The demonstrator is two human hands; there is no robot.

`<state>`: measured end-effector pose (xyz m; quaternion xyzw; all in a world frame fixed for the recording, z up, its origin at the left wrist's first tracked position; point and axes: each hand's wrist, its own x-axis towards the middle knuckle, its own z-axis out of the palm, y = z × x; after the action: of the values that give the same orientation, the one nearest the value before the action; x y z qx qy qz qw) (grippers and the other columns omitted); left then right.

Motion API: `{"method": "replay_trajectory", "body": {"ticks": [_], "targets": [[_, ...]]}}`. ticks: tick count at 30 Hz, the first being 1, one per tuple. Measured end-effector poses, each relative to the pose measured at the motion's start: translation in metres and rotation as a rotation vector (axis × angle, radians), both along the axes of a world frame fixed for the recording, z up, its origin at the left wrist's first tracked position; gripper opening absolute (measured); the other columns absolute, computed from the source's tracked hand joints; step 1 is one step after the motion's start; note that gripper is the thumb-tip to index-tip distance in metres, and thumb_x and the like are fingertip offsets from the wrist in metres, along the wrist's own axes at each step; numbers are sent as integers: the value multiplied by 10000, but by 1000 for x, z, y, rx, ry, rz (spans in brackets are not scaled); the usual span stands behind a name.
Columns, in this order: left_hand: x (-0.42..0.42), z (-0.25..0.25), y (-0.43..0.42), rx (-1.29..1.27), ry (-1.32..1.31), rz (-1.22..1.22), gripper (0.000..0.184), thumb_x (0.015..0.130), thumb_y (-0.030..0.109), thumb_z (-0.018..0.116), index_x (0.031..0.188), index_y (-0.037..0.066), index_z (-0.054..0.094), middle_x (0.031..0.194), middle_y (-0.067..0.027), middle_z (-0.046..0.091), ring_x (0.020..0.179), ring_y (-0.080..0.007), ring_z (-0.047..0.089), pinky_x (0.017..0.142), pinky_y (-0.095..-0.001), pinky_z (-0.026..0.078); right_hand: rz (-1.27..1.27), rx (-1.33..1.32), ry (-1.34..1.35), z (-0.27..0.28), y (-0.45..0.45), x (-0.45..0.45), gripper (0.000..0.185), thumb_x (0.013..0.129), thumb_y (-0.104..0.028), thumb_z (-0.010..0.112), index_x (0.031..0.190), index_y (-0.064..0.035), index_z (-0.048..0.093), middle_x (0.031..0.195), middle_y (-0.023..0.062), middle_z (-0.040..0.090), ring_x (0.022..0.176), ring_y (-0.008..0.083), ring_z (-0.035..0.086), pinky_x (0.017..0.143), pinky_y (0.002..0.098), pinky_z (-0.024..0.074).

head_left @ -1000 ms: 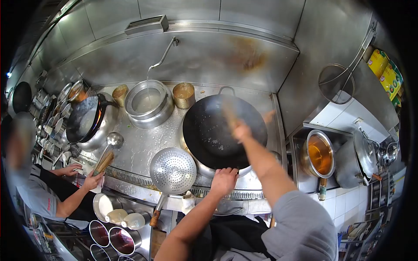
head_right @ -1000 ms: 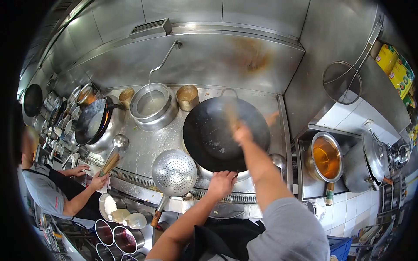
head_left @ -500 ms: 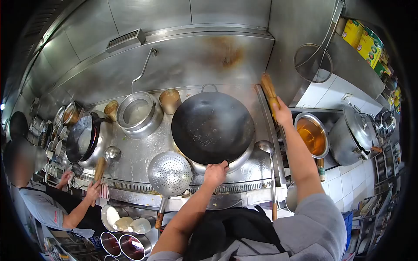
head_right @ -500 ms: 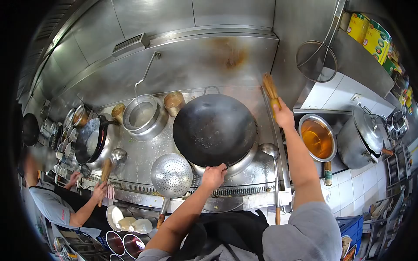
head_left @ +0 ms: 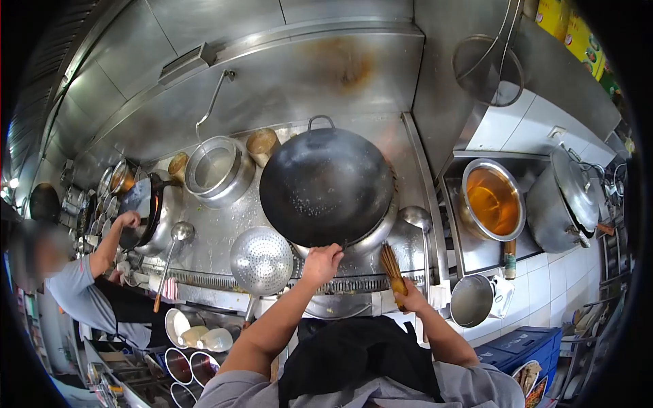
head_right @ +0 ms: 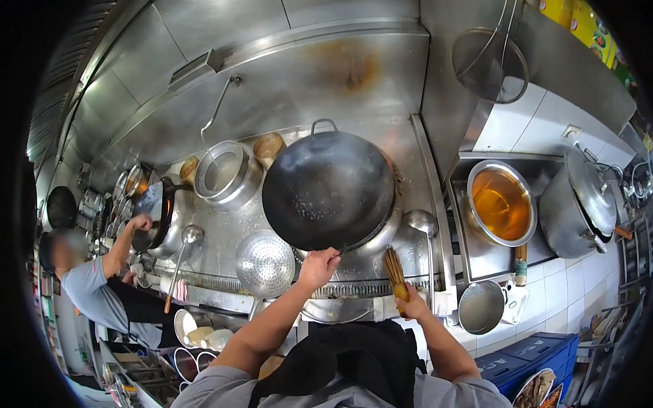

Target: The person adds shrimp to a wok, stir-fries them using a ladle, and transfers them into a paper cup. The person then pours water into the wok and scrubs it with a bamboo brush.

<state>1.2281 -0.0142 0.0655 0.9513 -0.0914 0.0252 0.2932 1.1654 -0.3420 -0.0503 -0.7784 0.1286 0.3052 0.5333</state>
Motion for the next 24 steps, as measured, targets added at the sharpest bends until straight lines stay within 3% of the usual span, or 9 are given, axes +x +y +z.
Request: {"method": "replay_trajectory", "body": {"ticks": [4,6,8,10,13,14,17,18,24], "targets": [[-12,12,-6,-179,34,95,264,826,68,637,1088,74,607,1030,-146,623,989,-346,596,876,-433,453,280,-209,83,44,-30,10,642,894,-355,643,1402,-63,382,922,134,642,716,240,656,483,344,555],[-27,21,-10,-224,-226,270,315,806,2,628,1115,59,599,1077,-178,587,1045,-363,564,901,-415,454,308,-77,260,44,-53,-4,559,928,-325,603,1374,-47,413,852,122,646,688,228,662,488,353,556],[-52,16,1,-237,-153,311,315,808,-24,601,1118,23,577,1090,-192,577,1083,-377,538,947,-412,432,346,43,395,25,-70,-30,502,931,-263,564,1361,-36,439,813,122,648,630,190,653,508,331,560],[-80,12,8,-257,-67,335,282,810,-39,588,1090,0,586,1076,-183,587,1065,-353,553,946,-398,438,441,204,556,0,-77,-54,476,922,-163,527,1369,-34,430,865,126,648,655,181,661,510,319,561],[-137,-17,17,-368,145,373,273,841,-7,601,1113,21,597,989,-147,630,928,-275,628,782,-355,500,919,-216,-2,-70,-54,-84,618,848,-184,527,1412,-17,336,1087,292,621,918,398,656,811,453,540],[-156,-25,16,-430,228,389,260,858,14,607,1118,21,602,967,-137,644,872,-240,646,741,-337,511,803,-288,92,-34,-29,-67,634,829,-212,519,1394,5,331,1139,326,584,1036,449,591,925,469,472],[-204,-39,10,-457,455,398,244,881,66,620,1121,23,608,935,-123,669,824,-202,659,731,-311,523,947,-490,169,-145,-10,-72,509,802,-204,525,1263,10,496,1157,246,625,1093,381,608,925,482,486],[-223,-49,6,-442,526,425,259,887,93,618,1140,40,601,961,-120,681,878,-214,669,777,-319,527,969,-559,246,-117,-1,-60,521,812,-220,538,1287,-10,507,1241,204,600,1176,348,571,970,458,466],[-318,-75,14,-351,831,442,293,902,181,613,1178,91,583,1031,-132,684,927,-266,674,821,-371,524,929,-823,397,-218,-1,-70,569,910,-317,426,1420,-66,427,1479,133,406,1368,287,388,1101,443,314]]}}
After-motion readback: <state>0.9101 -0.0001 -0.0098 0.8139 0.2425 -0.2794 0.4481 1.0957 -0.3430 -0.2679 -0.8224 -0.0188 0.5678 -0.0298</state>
